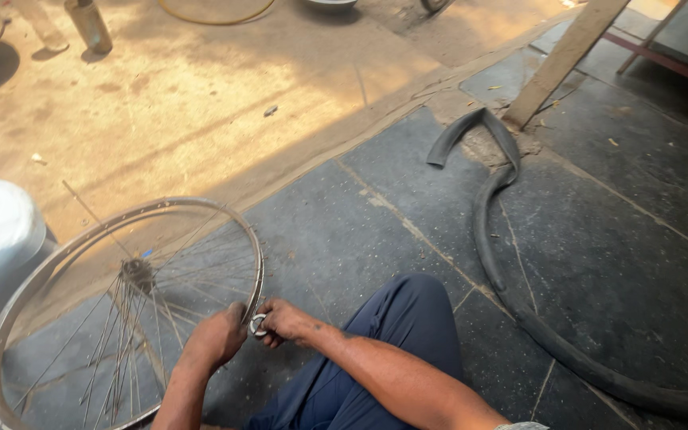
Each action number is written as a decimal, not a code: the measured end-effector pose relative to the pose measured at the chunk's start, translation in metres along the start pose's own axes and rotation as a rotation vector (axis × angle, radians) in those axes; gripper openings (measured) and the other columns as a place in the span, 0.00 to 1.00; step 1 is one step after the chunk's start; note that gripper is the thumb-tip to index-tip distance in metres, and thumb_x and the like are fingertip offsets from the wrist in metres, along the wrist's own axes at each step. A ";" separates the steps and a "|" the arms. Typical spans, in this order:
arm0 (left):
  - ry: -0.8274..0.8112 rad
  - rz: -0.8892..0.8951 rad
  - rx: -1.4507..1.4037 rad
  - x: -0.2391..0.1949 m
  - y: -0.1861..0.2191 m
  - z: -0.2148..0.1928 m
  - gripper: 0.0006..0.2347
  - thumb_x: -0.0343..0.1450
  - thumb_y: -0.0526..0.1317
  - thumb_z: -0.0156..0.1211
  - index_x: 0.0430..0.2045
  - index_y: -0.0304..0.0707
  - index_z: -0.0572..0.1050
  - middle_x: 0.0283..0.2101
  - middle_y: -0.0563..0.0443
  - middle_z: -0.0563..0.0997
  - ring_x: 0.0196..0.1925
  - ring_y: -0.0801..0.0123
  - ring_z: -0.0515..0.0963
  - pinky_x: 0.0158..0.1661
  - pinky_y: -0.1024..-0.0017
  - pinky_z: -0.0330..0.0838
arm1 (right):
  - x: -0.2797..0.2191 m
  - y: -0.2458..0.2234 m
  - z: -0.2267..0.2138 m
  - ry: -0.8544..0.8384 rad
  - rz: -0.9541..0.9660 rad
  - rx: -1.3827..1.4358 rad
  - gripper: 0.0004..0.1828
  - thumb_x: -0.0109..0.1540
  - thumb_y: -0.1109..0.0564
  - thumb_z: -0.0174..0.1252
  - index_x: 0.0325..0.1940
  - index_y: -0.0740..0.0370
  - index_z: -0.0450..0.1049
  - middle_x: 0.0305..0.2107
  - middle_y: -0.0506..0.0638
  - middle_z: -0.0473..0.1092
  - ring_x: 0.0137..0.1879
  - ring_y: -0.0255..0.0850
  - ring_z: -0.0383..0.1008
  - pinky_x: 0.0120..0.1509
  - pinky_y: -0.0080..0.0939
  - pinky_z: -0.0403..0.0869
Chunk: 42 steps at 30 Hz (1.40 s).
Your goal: The person sits on the floor and uses a spoke wrench to tighten the nipples on a bicycle wheel rim. The person rotates the wheel and adjusts multiple spokes sequentially.
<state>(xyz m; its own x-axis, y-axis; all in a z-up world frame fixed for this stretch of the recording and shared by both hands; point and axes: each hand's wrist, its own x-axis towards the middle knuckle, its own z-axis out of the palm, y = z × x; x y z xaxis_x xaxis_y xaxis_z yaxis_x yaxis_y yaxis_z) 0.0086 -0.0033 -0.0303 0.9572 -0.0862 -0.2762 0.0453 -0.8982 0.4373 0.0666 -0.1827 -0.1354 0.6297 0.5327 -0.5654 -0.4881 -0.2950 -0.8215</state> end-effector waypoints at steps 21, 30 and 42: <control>-0.028 0.244 -0.027 0.057 -0.058 0.078 0.24 0.69 0.34 0.55 0.60 0.66 0.71 0.37 0.37 0.84 0.43 0.50 0.86 0.46 0.55 0.78 | -0.015 0.005 0.002 0.319 -0.386 -0.491 0.21 0.60 0.60 0.62 0.56 0.71 0.70 0.34 0.67 0.76 0.40 0.59 0.78 0.43 0.55 0.74; -0.175 0.080 0.040 0.062 -0.053 0.077 0.25 0.69 0.40 0.65 0.62 0.66 0.69 0.44 0.41 0.83 0.52 0.52 0.83 0.52 0.55 0.75 | -0.038 -0.026 0.003 0.276 -0.174 -0.460 0.22 0.60 0.53 0.60 0.55 0.66 0.70 0.39 0.64 0.75 0.50 0.61 0.78 0.52 0.57 0.75; -0.198 0.073 0.047 0.067 -0.061 0.078 0.15 0.68 0.41 0.66 0.49 0.60 0.77 0.46 0.46 0.84 0.55 0.56 0.83 0.55 0.59 0.75 | -0.058 -0.025 -0.007 0.335 -0.164 -0.717 0.16 0.59 0.57 0.59 0.49 0.66 0.76 0.43 0.66 0.76 0.54 0.60 0.76 0.59 0.55 0.73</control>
<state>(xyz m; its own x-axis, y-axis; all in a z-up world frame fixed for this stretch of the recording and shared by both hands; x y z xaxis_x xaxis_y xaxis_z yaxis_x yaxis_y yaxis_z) 0.0477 0.0120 -0.1425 0.8826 -0.2306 -0.4097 -0.0400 -0.9051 0.4233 0.0466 -0.2117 -0.0830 0.8630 0.3804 -0.3324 0.0607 -0.7313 -0.6793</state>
